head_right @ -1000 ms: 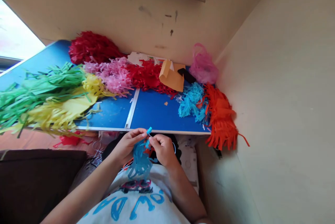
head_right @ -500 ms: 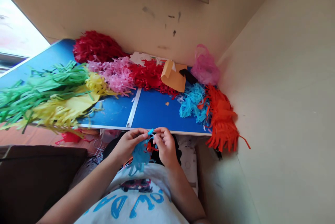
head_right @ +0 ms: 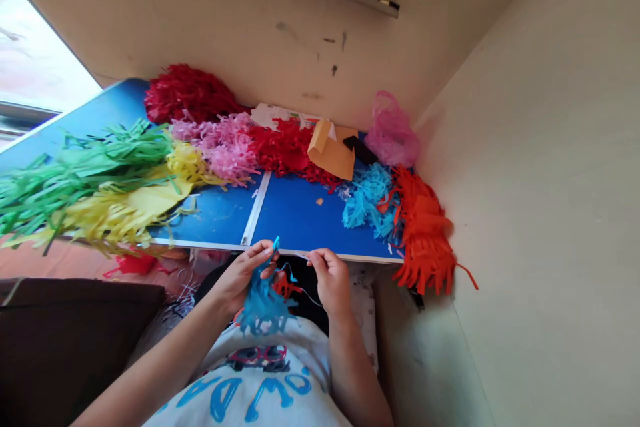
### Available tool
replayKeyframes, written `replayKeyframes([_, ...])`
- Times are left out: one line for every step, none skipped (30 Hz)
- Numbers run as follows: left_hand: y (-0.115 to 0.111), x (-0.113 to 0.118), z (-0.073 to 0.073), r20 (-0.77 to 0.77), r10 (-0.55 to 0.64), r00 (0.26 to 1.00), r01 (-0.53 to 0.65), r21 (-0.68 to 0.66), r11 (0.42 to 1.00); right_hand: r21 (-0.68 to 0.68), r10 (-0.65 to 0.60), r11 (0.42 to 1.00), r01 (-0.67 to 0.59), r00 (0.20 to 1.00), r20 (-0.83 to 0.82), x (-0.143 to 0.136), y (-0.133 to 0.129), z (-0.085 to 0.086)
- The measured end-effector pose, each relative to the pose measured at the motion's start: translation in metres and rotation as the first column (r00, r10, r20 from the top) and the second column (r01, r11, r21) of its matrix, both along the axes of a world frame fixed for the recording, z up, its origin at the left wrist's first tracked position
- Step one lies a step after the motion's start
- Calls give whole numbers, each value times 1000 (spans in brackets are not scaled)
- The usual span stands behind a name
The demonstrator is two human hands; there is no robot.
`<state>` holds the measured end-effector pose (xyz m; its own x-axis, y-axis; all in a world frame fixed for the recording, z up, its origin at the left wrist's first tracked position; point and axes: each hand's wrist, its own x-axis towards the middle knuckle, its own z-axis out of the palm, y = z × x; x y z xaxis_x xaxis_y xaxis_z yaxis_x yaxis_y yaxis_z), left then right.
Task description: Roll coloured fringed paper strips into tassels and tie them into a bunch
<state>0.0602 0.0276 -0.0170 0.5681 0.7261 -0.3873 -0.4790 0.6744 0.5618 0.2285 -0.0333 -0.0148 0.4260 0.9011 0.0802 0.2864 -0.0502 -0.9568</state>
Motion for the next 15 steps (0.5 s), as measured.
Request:
replayKeyframes([0, 1, 0, -4, -16, 1000, 16, 0, 1000, 8, -6, 1000, 6, 1000, 23, -3, 0, 4])
replayKeyframes([0, 2, -1, -6, -33, 999, 33, 1, 999, 17, -6, 1000, 6, 999, 41, -6, -1, 7])
replayKeyframes([0, 2, -1, -3, -50, 999, 50, 4, 999, 29, -12, 1000, 11, 999, 48, -10, -1, 9])
replayKeyframes([0, 3, -2, 1, -66, 998, 66, 4, 998, 44, -28, 999, 26, 999, 44, -15, -1, 11])
replayKeyframes([0, 4, -2, 8, -76, 997, 76, 2, 997, 61, -48, 997, 46, 998, 28, -19, -1, 12])
replayKeyframes([-1, 4, -3, 15, -87, 996, 87, 0, 996, 76, -68, 995, 67, 998, 6, -23, -1, 12])
replayKeyframes([-2, 5, -3, 19, -98, 995, 99, -4, 995, 87, -82, 993, 83, 997, -15, -26, -1, 11])
replayKeyframes([-2, 5, -4, 19, -105, 994, 105, -9, 994, 96, -92, 991, 94, 995, -26, -28, -1, 10])
replayKeyframes([-3, 5, -4, 17, -104, 994, 105, -13, 994, 104, -95, 990, 96, 995, -22, -30, -1, 9])
replayKeyframes([-3, 5, -4, 13, -100, 995, 100, -18, 995, 112, -91, 990, 91, 996, -5, -30, -1, 8])
replayKeyframes([-3, 5, -4, 8, -95, 995, 95, -22, 995, 120, -86, 989, 83, 996, 19, -31, 0, 7])
replayKeyframes([-3, 6, -4, 3, -92, 996, 92, -25, 995, 126, -82, 989, 75, 996, 46, -31, 0, 5])
replayKeyframes([-3, 6, -3, 1, -92, 996, 92, -26, 995, 134, -81, 988, 70, 994, 77, -32, 0, 4])
replayKeyframes([-3, 7, -2, 1, -96, 995, 96, -24, 995, 141, -85, 988, 69, 990, 109, -32, 1, 3])
replayKeyframes([-4, 7, -1, 1, -102, 995, 102, -22, 995, 146, -89, 987, 68, 986, 142, -32, 1, 2])
